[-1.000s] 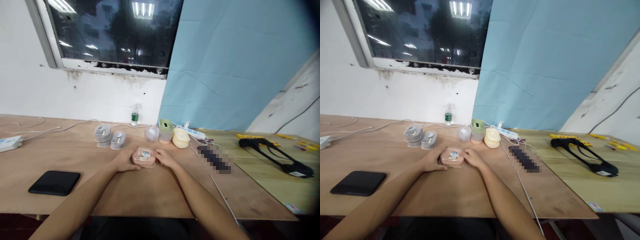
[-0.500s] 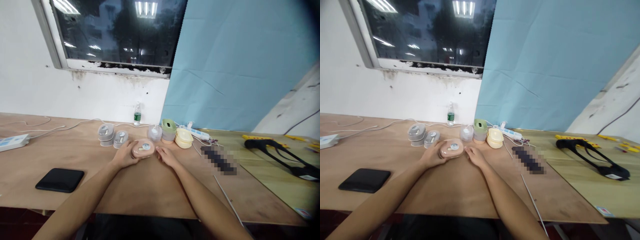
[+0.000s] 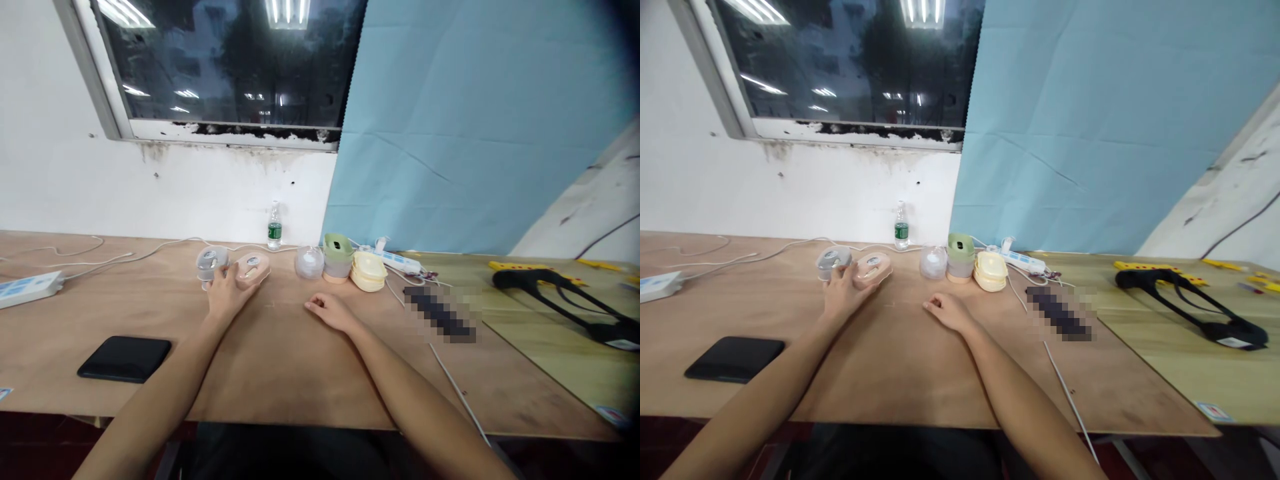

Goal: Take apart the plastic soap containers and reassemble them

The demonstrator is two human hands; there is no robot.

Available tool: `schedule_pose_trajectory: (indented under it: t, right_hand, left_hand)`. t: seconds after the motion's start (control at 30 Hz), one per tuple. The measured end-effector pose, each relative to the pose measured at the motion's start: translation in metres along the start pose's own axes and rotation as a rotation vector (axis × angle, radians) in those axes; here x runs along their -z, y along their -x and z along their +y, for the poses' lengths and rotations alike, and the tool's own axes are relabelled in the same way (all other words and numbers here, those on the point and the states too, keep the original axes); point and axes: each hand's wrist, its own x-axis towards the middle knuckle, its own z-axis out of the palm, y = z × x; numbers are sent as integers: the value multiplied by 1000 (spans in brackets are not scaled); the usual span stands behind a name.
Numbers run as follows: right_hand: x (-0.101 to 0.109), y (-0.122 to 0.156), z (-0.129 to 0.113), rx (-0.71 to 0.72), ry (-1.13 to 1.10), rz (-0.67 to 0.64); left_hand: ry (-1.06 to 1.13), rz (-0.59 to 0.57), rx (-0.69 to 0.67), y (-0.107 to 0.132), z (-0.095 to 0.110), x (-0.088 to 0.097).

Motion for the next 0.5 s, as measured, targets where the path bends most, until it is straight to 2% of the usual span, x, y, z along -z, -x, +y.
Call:
schedule_pose_trajectory:
  t: [0.3,0.5]
  right_hand:
    - [1,0,-2,-12,-11,-9]
    - [1,0,-1,-11,7,-8]
  left_hand:
    - [63,-66,-73,1,-3,-7]
    - [146,-82,-34,0,-8,-13]
